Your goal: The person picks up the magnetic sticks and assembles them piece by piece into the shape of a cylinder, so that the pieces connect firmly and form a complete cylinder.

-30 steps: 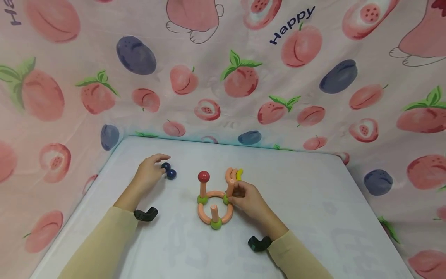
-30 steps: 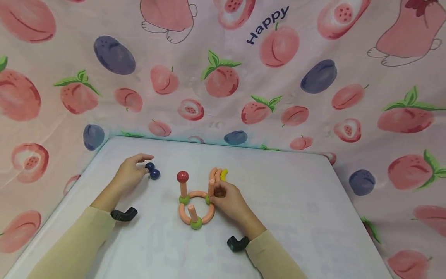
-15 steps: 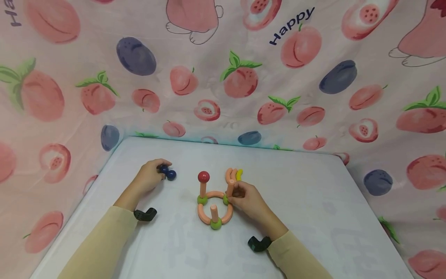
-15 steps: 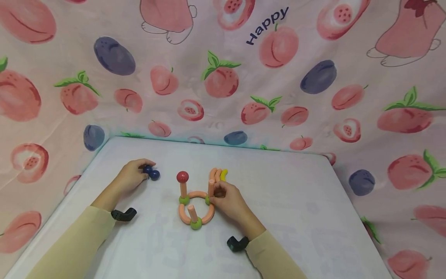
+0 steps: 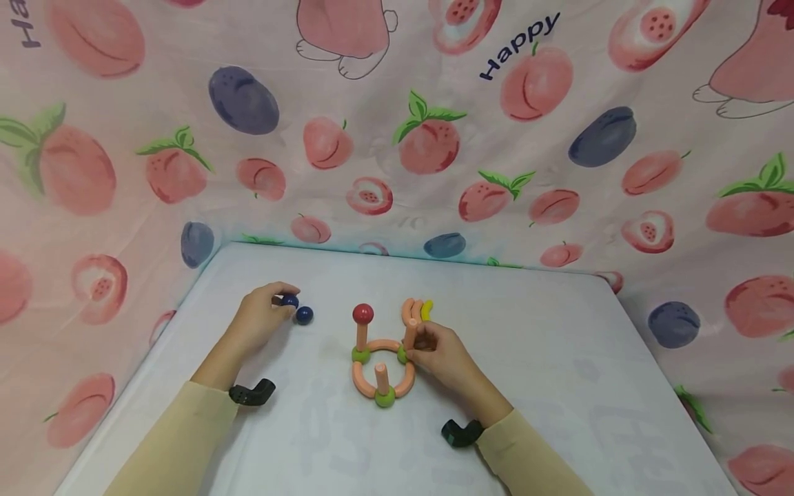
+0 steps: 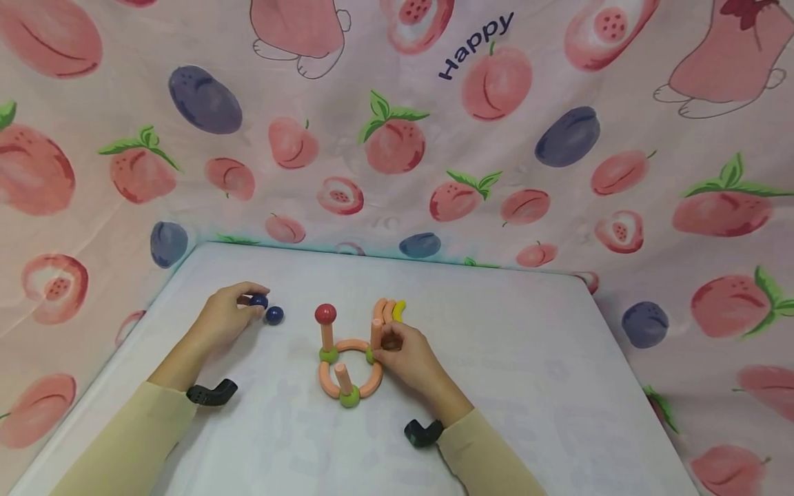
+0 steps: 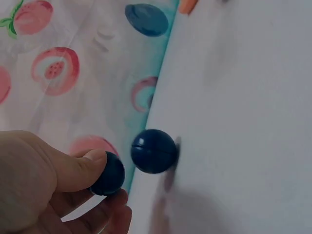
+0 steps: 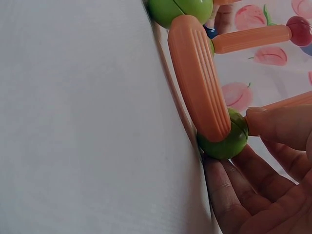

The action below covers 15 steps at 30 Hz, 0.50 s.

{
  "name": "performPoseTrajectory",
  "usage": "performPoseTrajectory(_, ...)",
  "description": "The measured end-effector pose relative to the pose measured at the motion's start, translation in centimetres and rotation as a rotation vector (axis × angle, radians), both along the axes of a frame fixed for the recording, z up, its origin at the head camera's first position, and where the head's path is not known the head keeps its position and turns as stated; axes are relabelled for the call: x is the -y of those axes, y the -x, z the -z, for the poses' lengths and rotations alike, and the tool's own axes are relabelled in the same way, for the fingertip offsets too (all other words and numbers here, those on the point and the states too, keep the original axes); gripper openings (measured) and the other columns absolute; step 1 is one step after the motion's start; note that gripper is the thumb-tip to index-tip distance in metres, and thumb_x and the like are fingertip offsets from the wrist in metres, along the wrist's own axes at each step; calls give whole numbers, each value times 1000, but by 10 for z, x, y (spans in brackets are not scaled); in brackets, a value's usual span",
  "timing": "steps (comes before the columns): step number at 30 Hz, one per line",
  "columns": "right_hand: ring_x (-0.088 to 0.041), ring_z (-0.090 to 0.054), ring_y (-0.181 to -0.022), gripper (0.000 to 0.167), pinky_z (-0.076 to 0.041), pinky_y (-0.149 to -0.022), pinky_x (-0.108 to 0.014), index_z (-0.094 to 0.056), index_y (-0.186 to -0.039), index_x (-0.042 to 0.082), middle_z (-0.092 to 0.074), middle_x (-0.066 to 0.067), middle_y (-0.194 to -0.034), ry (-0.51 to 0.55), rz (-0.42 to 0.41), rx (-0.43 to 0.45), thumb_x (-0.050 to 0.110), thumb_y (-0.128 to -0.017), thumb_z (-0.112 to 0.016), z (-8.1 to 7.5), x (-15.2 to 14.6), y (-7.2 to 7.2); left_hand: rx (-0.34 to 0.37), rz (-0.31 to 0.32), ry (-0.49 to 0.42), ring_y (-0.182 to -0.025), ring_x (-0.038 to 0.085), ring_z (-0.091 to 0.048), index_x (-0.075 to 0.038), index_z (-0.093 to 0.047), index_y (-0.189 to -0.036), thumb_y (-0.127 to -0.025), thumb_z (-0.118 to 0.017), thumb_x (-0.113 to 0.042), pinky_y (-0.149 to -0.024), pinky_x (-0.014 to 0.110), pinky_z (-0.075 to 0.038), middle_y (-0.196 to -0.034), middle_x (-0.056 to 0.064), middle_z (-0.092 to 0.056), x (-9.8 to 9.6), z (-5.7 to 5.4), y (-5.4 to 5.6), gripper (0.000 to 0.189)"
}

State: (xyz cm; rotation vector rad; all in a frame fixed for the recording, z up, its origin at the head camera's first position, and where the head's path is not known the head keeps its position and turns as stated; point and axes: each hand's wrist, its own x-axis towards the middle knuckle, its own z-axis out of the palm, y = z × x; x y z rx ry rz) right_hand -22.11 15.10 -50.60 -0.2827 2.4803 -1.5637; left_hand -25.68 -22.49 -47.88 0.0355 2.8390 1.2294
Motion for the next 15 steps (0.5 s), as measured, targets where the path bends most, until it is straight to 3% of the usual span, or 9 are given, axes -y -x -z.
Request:
performPoseTrajectory(8, -18, -73, -107, 21, -62, -99, -35, -71, -110, 12, -76, -2, -112, 11, -8, -1, 1, -94, -79, 0, 0, -1, -37, -4, -30, -128, 40, -67, -12, -69, -140, -105, -70, -20, -93, 46, -61, -142, 17, -68, -16, -15, -9, 36)
performPoseTrajectory(15, -18, -73, -107, 20, -62, -96, -32, -70, -110, 11, -77, -3, -112, 11, -22, -5, 0, -94, -78, 1, -1, -1, -29, 4, -49, -116, 32, -68, -16, -71, -137, -104, -74, -22, -82, 33, -58, -134, 13, -72, -39, -23, -20, 34)
